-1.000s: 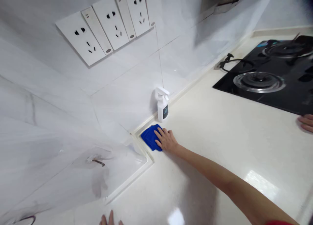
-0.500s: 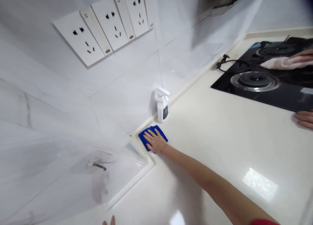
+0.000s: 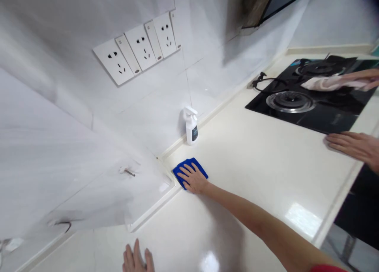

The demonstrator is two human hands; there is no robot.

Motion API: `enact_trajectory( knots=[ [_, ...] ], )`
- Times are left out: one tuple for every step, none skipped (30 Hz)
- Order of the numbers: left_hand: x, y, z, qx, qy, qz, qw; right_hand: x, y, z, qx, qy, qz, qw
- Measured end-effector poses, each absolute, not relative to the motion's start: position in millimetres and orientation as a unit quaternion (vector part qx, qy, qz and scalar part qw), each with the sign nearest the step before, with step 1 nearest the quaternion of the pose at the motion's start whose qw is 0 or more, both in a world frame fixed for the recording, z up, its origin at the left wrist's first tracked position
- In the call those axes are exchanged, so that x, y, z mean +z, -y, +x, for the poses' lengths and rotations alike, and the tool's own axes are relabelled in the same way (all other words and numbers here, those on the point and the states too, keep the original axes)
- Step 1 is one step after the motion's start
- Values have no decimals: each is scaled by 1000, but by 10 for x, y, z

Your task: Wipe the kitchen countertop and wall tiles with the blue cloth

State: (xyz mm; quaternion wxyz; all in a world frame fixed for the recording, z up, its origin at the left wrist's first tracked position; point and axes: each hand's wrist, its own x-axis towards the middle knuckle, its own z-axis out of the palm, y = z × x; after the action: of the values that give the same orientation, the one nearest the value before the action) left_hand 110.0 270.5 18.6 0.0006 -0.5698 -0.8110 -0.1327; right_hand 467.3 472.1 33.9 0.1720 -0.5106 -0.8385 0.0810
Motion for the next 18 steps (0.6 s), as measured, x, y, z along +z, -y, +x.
enact_trajectory(
  knots=[
    [205, -2712, 1117, -130, 816, -563, -9, 336, -4561, 4683, 82, 835, -516, 173],
    [223, -2719, 1134, -127, 820, -558, -16, 335, -4397, 4688, 87, 832, -520, 174],
    [241, -2724, 1149, -125, 823, -554, -21, 337, -4226, 4689, 95, 830, -521, 173],
    [257, -2727, 1161, -123, 824, -552, -26, 343, -4049, 4685, 105, 829, -522, 172],
    [272, -2728, 1172, -123, 826, -549, -30, 354, -3865, 4673, 118, 829, -520, 170],
    [285, -2727, 1181, -123, 828, -547, -34, 370, -3674, 4652, 132, 829, -518, 167],
    [296, -2727, 1188, -124, 829, -545, -38, 391, -3479, 4620, 147, 829, -514, 164],
    [307, -2726, 1196, -124, 830, -543, -40, 416, -3282, 4575, 163, 830, -509, 162],
    [317, -2728, 1204, -126, 830, -542, -40, 443, -3085, 4518, 179, 830, -504, 160],
    [328, -2732, 1212, -128, 830, -541, -39, 471, -2893, 4453, 196, 829, -499, 160],
    [339, -2738, 1219, -130, 830, -542, -37, 498, -2710, 4385, 212, 827, -495, 162],
    [350, -2746, 1225, -131, 828, -544, -35, 524, -2539, 4323, 226, 825, -491, 164],
    [359, -2755, 1228, -133, 827, -545, -33, 548, -2383, 4275, 238, 825, -484, 169],
    [363, -2765, 1225, -134, 825, -549, -30, 569, -2245, 4250, 249, 826, -474, 174],
    [361, -2776, 1217, -135, 822, -553, -26, 586, -2125, 4252, 258, 830, -461, 181],
    [351, -2786, 1202, -135, 818, -559, -20, 599, -2025, 4287, 264, 834, -446, 188],
    [331, -2797, 1182, -137, 813, -565, -11, 605, -1943, 4354, 270, 837, -434, 197],
    [302, -2807, 1159, -139, 806, -575, 0, 606, -1876, 4452, 274, 836, -430, 205]
  ],
)
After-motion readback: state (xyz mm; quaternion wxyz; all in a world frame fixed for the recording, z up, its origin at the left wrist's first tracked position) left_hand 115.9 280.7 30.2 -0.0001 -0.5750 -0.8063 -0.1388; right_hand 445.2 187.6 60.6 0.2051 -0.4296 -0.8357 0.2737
